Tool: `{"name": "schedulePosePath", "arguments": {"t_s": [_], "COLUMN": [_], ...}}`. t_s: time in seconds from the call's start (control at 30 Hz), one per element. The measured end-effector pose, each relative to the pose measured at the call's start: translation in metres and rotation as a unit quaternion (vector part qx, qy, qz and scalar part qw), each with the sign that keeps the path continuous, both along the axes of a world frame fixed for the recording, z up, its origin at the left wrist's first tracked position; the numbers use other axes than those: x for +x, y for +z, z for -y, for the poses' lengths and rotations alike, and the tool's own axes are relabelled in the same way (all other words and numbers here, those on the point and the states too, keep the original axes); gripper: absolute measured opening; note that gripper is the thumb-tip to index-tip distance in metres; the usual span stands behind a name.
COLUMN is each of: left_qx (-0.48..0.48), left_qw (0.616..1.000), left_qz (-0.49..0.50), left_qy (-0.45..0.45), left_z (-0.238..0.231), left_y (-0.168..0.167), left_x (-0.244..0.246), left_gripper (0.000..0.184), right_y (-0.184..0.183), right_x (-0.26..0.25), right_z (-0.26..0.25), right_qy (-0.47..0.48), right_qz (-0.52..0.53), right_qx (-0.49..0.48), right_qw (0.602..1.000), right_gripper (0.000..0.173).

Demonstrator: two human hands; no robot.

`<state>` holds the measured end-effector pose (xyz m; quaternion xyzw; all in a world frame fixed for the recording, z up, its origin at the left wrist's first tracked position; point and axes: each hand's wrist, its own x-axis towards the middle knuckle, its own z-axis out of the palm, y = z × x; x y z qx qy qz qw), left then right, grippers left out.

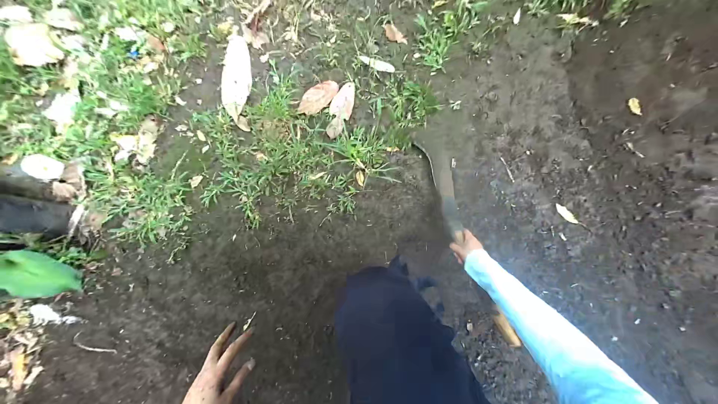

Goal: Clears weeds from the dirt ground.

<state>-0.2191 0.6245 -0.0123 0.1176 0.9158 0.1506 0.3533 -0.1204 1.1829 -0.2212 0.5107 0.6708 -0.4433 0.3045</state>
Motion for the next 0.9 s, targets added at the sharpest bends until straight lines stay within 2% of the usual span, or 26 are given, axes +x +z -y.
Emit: {"name": "schedulePosePath", "arguments": {"t_s": [0.07,0.13,0.2,0.23,0.3,0.33,0.37,0.43,0.5,0.6,0.67,0.7,0.77,0.83,0.9], "left_qx": [-0.005,-0.025,-0.043,-0.045,-0.032,-0.020,-0.009,0.028,0.088,0.173,0.218,0.239,0.278,0.308,0.321], "left_qw": [0.999,0.995,0.987,0.982,0.973,0.971,0.970,0.965,0.949,0.907,0.887,0.884,0.881,0.884,0.888], "left_qz": [-0.010,-0.025,-0.039,-0.049,-0.076,-0.089,-0.100,-0.122,-0.156,-0.227,-0.232,-0.215,-0.175,-0.145,-0.138], "left_qy": [-0.043,-0.095,-0.152,-0.178,-0.214,-0.221,-0.223,-0.230,-0.259,-0.310,-0.334,-0.340,-0.339,-0.320,-0.300], "left_z": [-0.012,-0.024,-0.038,-0.046,-0.064,-0.073,-0.083,-0.109,-0.140,-0.192,-0.222,-0.232,-0.241,-0.240,-0.235], "left_y": [0.014,0.036,0.064,0.079,0.108,0.120,0.129,0.140,0.134,0.097,0.078,0.072,0.065,0.058,0.053], "left_x": [-0.013,-0.034,-0.058,-0.069,-0.095,-0.105,-0.112,-0.125,-0.135,-0.148,-0.157,-0.160,-0.169,-0.179,-0.187], "left_gripper": [0.052,0.050,0.049,0.048,0.048,0.048,0.049,0.050,0.048,0.045,0.044,0.043,0.042,0.042,0.042], "right_y": [0.019,0.028,0.015,0.004,-0.022,-0.036,-0.036,-0.010,0.017,0.034,0.009,-0.014,-0.031,-0.030,-0.011], "right_x": [0.003,-0.041,-0.099,-0.117,-0.110,-0.086,-0.054,0.005,0.028,-0.005,-0.050,-0.061,-0.052,0.000,0.049], "right_z": [-0.023,-0.040,-0.050,-0.044,-0.009,0.007,0.016,0.016,-0.005,-0.037,-0.059,-0.062,-0.033,0.004,0.022], "right_qy": [-0.057,-0.171,-0.264,-0.267,-0.187,-0.127,-0.065,-0.002,-0.019,-0.190,-0.293,-0.299,-0.192,-0.056,-0.007], "right_qz": [-0.028,-0.105,-0.163,-0.160,-0.097,-0.066,-0.027,0.030,0.037,-0.059,-0.135,-0.129,-0.039,0.029,0.058], "right_qx": [0.004,0.020,0.027,0.032,0.037,0.043,0.025,-0.005,-0.002,0.035,0.064,0.069,0.047,0.023,-0.002], "right_qw": [0.998,0.979,0.950,0.950,0.977,0.989,0.997,1.000,0.999,0.979,0.944,0.943,0.979,0.998,0.998], "right_gripper": [0.063,0.054,0.053,0.052,0.060,0.067,0.072,0.073,0.071,0.060,0.049,0.052,0.063,0.076,0.077]}}
